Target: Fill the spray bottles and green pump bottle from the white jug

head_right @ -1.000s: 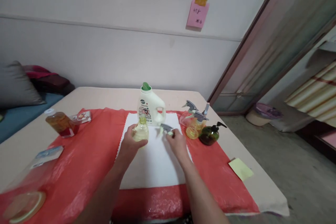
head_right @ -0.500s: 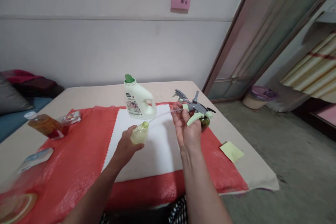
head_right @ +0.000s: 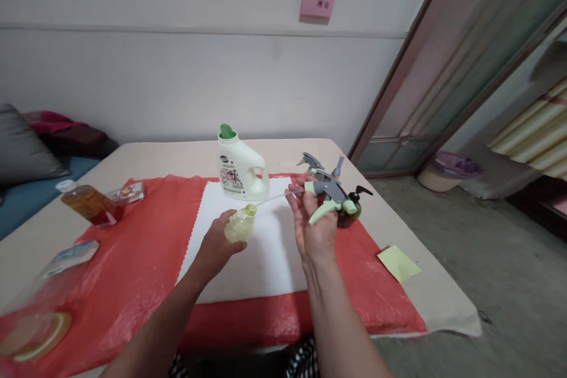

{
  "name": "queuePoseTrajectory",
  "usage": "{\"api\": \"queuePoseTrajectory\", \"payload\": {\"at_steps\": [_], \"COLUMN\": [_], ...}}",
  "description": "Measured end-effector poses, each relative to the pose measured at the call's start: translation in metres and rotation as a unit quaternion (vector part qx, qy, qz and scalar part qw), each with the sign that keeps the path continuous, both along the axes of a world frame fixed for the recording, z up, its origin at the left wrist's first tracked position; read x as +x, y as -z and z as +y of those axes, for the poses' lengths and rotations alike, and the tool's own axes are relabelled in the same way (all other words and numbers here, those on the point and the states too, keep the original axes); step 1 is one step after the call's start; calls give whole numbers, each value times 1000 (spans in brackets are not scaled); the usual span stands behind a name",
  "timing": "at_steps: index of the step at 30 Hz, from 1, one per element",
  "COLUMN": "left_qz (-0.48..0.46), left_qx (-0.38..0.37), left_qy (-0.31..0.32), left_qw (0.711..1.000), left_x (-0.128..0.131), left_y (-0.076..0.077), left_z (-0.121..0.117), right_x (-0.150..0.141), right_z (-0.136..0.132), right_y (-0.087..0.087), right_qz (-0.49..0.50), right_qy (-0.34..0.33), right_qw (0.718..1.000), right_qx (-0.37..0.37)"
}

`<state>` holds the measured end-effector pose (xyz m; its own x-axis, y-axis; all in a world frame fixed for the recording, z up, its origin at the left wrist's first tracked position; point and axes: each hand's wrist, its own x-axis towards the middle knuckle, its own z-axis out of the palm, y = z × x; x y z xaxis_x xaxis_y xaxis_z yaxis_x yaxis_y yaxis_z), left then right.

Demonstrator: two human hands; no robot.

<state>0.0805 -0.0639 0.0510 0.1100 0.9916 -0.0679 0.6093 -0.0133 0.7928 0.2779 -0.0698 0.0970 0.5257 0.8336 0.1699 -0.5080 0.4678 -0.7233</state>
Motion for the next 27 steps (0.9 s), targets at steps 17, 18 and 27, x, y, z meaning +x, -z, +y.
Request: {"api": "queuePoseTrajectory", "payload": {"at_steps": [17, 18, 27], "left_qz": [5, 22, 79], "left_qx": [61, 62, 96], "left_qy": [12, 8, -33], "left_qw": [998, 998, 992], "left_x": [7, 7, 7], "left_y": [-25, -25, -13], "left_z": [-18, -18, -20], "right_x": [-43, -43, -37], "right_z": [2, 2, 6], "right_y": [26, 26, 42], "right_qz": [-83, -89, -148], "right_qy": [-209, -209, -183], "right_qw": [972, 972, 968], "right_qx": [-62, -62, -84]}}
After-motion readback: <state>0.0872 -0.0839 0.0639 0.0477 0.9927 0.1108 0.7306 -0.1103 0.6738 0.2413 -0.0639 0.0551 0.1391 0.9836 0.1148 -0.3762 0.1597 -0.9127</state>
